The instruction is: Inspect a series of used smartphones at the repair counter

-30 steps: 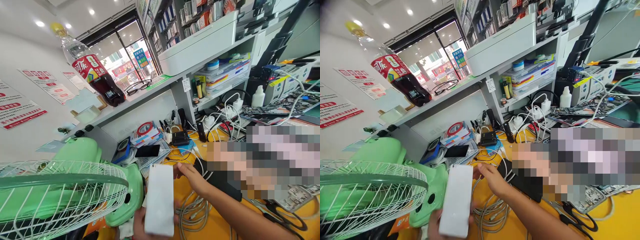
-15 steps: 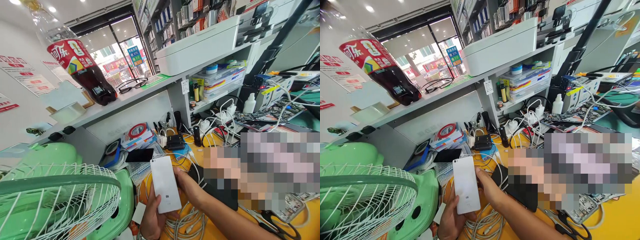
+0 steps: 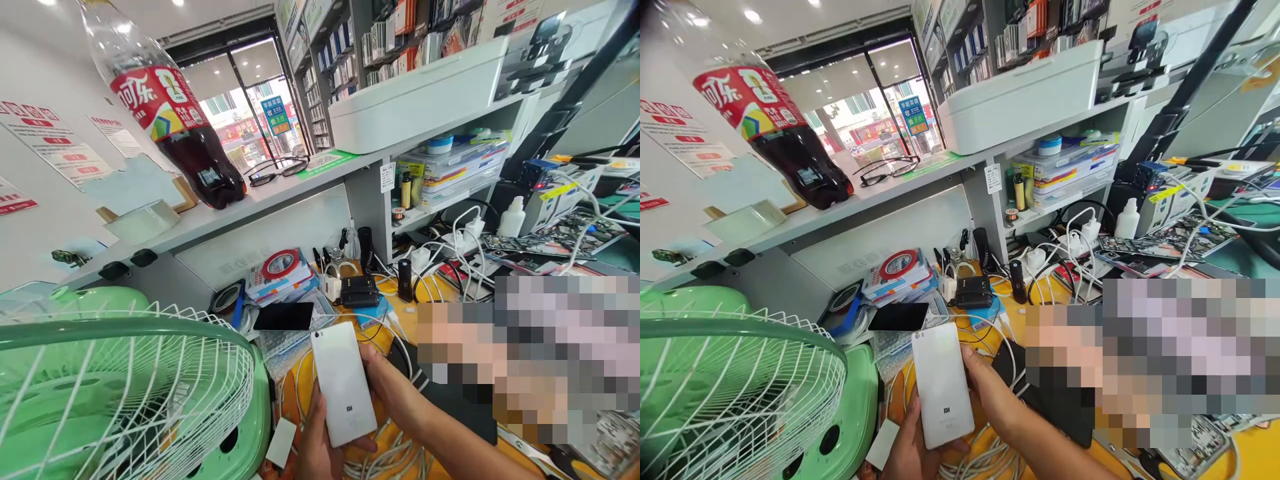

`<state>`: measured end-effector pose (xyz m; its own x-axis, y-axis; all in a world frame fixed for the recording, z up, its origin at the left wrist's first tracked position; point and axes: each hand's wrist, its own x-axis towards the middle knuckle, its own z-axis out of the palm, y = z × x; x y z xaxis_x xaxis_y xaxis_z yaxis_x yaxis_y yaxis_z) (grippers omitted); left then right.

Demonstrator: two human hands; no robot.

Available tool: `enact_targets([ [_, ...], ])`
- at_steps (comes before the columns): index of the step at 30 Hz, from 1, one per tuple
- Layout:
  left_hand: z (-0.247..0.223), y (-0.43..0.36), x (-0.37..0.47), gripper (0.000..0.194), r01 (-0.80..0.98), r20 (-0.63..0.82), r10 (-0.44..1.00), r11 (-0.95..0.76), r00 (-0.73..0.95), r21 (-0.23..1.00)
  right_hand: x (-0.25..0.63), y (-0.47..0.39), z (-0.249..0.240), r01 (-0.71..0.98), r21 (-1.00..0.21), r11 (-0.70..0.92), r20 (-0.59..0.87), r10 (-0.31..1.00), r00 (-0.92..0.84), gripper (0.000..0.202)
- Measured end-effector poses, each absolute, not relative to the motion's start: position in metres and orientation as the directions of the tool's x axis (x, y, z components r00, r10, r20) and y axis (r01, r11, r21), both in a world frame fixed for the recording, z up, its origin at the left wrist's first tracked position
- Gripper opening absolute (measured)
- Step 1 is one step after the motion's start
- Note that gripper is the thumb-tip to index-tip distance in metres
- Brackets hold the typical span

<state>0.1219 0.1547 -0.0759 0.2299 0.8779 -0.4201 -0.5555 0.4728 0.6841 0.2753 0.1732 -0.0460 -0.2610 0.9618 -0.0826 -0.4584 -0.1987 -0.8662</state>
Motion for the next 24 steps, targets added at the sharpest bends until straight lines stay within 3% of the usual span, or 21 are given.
enact_targets([
  [6, -0.091, 0.156, 0.114, 0.066, -0.535, -0.323, 0.854, 0.510, 0.408, 0.673, 0.283, 0.180, -0.048, -0.274, -0.953, 0.126, 0.109, 0.991, 0.079, 0.069],
  [8, -0.089, 0.155, 0.115, 0.066, -0.488, -0.292, 0.851, 0.497, 0.437, 0.718, 0.289, 0.183, -0.047, -0.152, -0.970, 0.191, 0.174, 0.977, 0.120, 0.061],
  [12, -0.078, 0.153, 0.123, 0.064, -0.433, -0.195, 0.867, 0.410, 0.459, 0.803, 0.299, 0.184, -0.039, 0.004, -0.962, 0.275, 0.274, 0.957, 0.101, 0.039],
  [17, -0.067, 0.151, 0.126, 0.057, -0.383, -0.184, 0.855, 0.397, 0.486, 0.834, 0.304, 0.183, -0.032, 0.111, -0.928, 0.355, 0.361, 0.932, 0.032, 0.029],
  [24, -0.067, 0.151, 0.129, 0.064, -0.339, -0.200, 0.868, 0.377, 0.455, 0.862, 0.309, 0.185, -0.034, 0.070, -0.952, 0.299, 0.297, 0.954, -0.038, 0.029],
])
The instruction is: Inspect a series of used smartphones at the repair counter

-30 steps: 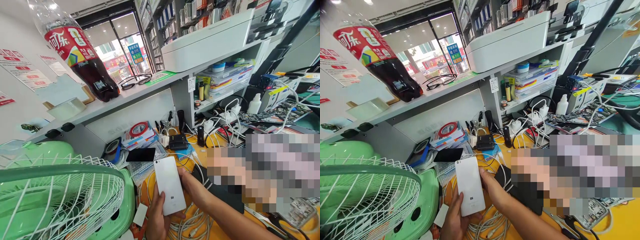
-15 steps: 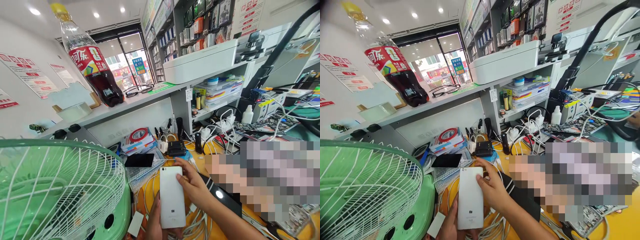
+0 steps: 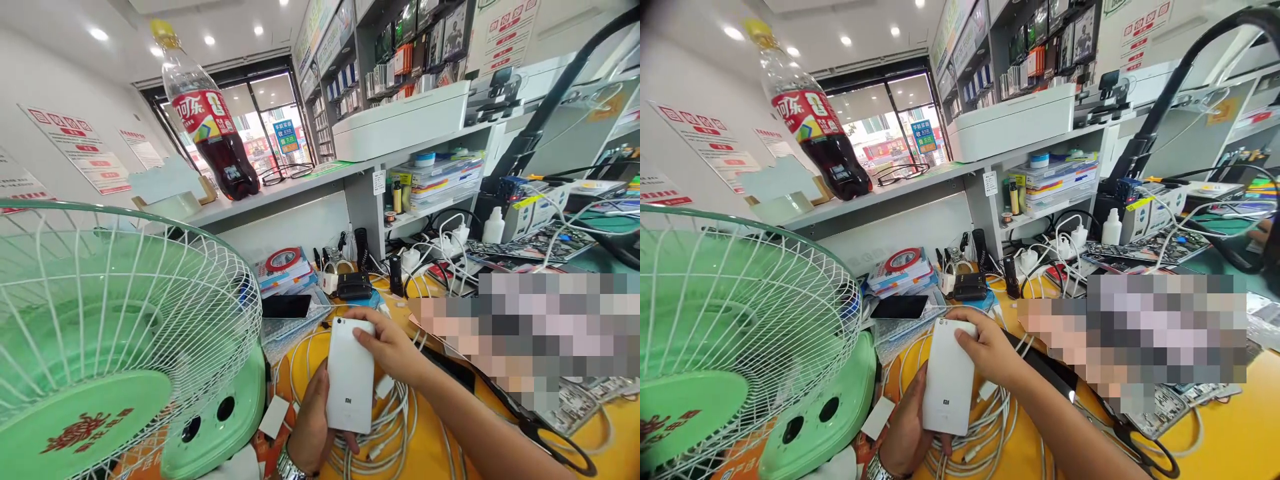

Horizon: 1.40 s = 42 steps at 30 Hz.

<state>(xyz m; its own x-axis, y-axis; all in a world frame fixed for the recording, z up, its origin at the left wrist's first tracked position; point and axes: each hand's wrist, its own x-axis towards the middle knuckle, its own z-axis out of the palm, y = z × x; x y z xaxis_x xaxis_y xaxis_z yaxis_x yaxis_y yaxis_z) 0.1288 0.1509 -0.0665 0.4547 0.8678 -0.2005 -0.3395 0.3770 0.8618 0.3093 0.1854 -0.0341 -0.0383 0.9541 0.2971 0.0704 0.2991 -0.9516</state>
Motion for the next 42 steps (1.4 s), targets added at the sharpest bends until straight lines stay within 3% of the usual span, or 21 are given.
enact_targets([
  [8, -0.067, 0.153, 0.130, 0.067, -0.298, -0.269, 0.865, 0.413, 0.423, 0.861, 0.314, 0.186, -0.034, 0.020, -0.964, 0.264, 0.259, 0.958, -0.123, 0.035],
  [16, -0.069, 0.153, 0.129, 0.058, -0.311, -0.273, 0.861, 0.424, 0.428, 0.851, 0.308, 0.185, -0.036, 0.055, -0.964, 0.259, 0.255, 0.964, -0.072, 0.034],
  [20, -0.066, 0.156, 0.130, 0.058, -0.371, -0.294, 0.867, 0.448, 0.402, 0.814, 0.291, 0.187, -0.047, -0.188, -0.966, 0.176, 0.161, 0.983, 0.091, 0.051],
  [22, -0.063, 0.158, 0.130, 0.055, -0.441, -0.295, 0.866, 0.467, 0.405, 0.766, 0.283, 0.188, -0.051, -0.351, -0.928, 0.126, 0.107, 0.992, 0.073, 0.062],
  [25, -0.060, 0.161, 0.129, 0.047, -0.519, -0.310, 0.862, 0.492, 0.400, 0.699, 0.277, 0.189, -0.055, -0.451, -0.889, 0.080, 0.084, 0.996, 0.010, 0.065],
  [32, -0.057, 0.159, 0.130, 0.048, -0.474, -0.359, 0.862, 0.500, 0.358, 0.725, 0.274, 0.185, -0.057, -0.401, -0.912, 0.088, 0.104, 0.994, -0.019, 0.079],
  [42, -0.056, 0.158, 0.129, 0.048, -0.466, -0.368, 0.863, 0.498, 0.345, 0.731, 0.274, 0.183, -0.055, -0.303, -0.940, 0.154, 0.170, 0.985, -0.029, 0.076],
])
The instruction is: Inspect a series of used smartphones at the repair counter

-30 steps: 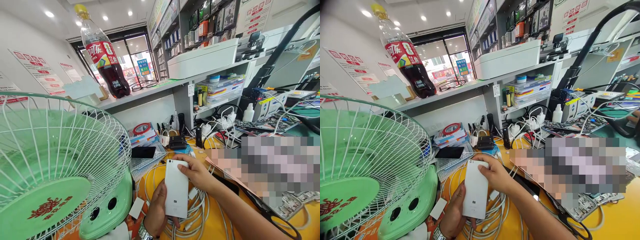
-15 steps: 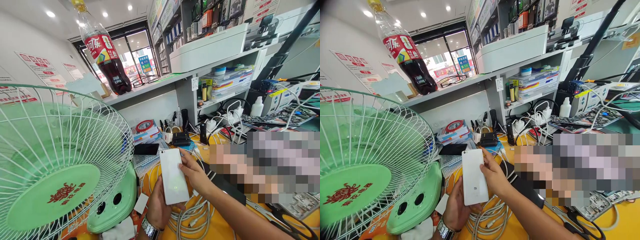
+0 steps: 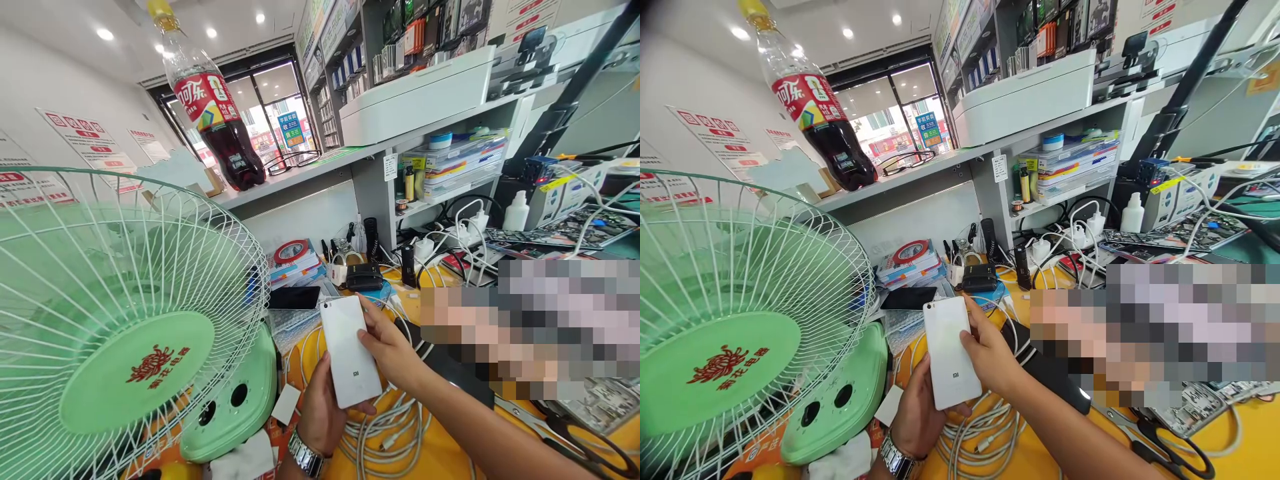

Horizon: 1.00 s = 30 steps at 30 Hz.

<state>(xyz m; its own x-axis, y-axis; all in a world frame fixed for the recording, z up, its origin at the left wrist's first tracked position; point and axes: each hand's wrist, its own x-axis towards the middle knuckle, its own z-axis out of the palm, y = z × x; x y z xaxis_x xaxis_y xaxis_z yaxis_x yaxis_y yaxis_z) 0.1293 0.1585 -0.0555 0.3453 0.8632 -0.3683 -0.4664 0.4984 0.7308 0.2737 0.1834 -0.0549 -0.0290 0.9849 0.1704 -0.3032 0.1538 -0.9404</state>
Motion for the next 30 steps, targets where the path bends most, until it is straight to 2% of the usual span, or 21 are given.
enact_targets([
  [12, -0.057, 0.158, 0.130, 0.051, -0.442, -0.337, 0.875, 0.470, 0.347, 0.764, 0.274, 0.180, -0.057, -0.183, -0.956, 0.229, 0.234, 0.972, -0.005, 0.075],
  [21, -0.056, 0.156, 0.132, 0.047, -0.476, -0.391, 0.860, 0.507, 0.326, 0.718, 0.275, 0.177, -0.057, -0.103, -0.956, 0.276, 0.277, 0.961, 0.003, 0.073],
  [26, -0.055, 0.157, 0.131, 0.050, -0.503, -0.440, 0.834, 0.551, 0.332, 0.666, 0.275, 0.177, -0.058, -0.076, -0.947, 0.311, 0.312, 0.950, 0.007, 0.069],
  [30, -0.064, 0.158, 0.128, 0.053, -0.536, -0.436, 0.837, 0.547, 0.331, 0.643, 0.276, 0.176, -0.058, 0.013, -0.950, 0.312, 0.312, 0.950, 0.007, 0.076],
])
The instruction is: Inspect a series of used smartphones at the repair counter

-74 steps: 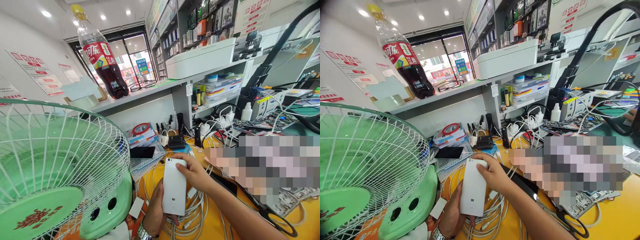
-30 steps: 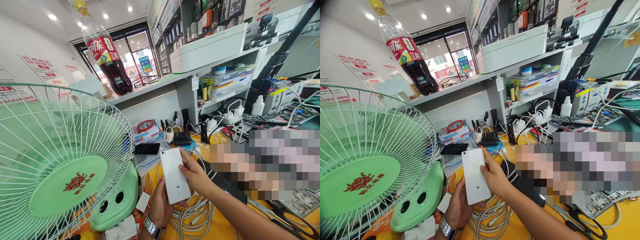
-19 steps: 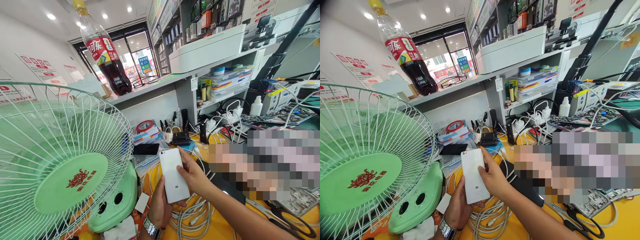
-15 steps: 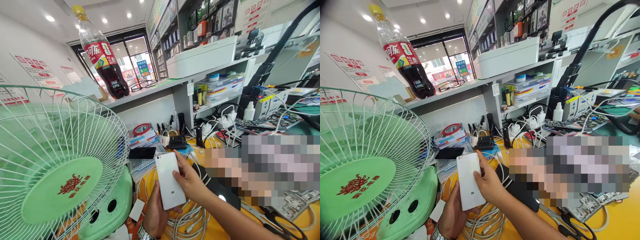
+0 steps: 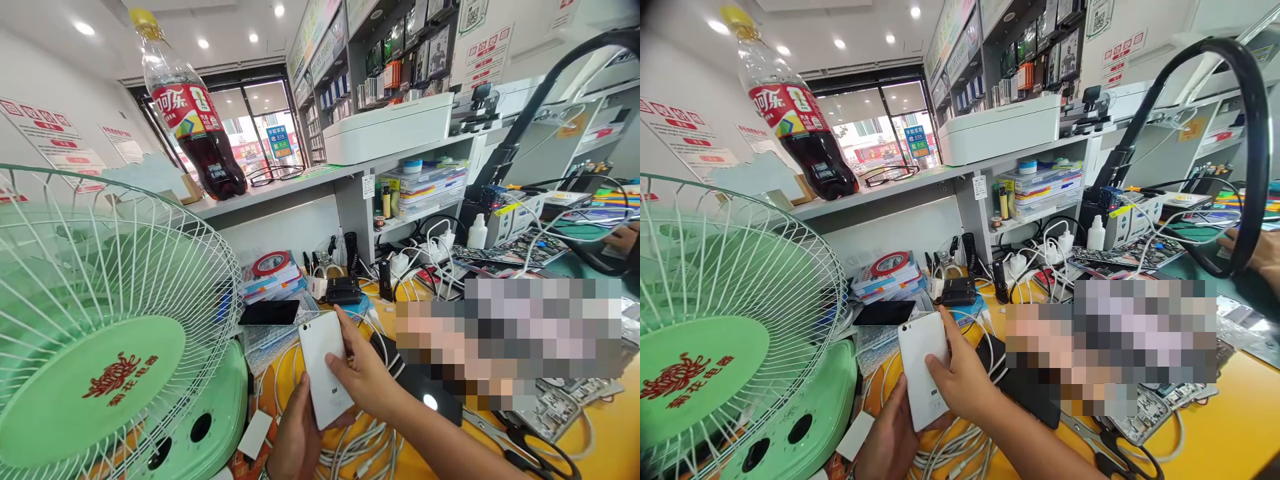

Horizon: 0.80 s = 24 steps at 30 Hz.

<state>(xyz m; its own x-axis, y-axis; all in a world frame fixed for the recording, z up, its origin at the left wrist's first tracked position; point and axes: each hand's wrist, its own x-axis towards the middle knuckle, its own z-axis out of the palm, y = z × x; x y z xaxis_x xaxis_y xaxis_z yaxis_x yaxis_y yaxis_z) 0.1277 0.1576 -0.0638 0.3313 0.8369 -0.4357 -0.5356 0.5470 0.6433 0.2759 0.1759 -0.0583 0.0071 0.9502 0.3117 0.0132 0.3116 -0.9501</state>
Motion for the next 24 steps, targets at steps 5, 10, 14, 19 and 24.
enact_targets([
  [5, -0.073, 0.157, 0.127, 0.060, -0.539, -0.310, 0.867, 0.488, 0.390, 0.687, 0.277, 0.173, -0.056, 0.140, -0.949, 0.281, 0.284, 0.959, 0.000, 0.093],
  [10, -0.066, 0.156, 0.130, 0.061, -0.528, -0.260, 0.862, 0.478, 0.435, 0.702, 0.278, 0.171, -0.051, 0.197, -0.941, 0.277, 0.281, 0.960, -0.007, 0.104],
  [14, -0.063, 0.153, 0.129, 0.052, -0.482, -0.250, 0.871, 0.450, 0.423, 0.752, 0.277, 0.169, -0.050, 0.189, -0.941, 0.280, 0.282, 0.959, -0.016, 0.105],
  [19, -0.062, 0.152, 0.129, 0.046, -0.463, -0.205, 0.889, 0.396, 0.409, 0.793, 0.277, 0.168, -0.049, 0.169, -0.942, 0.291, 0.293, 0.956, -0.019, 0.106],
  [24, -0.062, 0.153, 0.130, 0.047, -0.442, -0.135, 0.869, 0.369, 0.476, 0.818, 0.276, 0.165, -0.042, 0.107, -0.949, 0.297, 0.296, 0.955, -0.026, 0.103],
])
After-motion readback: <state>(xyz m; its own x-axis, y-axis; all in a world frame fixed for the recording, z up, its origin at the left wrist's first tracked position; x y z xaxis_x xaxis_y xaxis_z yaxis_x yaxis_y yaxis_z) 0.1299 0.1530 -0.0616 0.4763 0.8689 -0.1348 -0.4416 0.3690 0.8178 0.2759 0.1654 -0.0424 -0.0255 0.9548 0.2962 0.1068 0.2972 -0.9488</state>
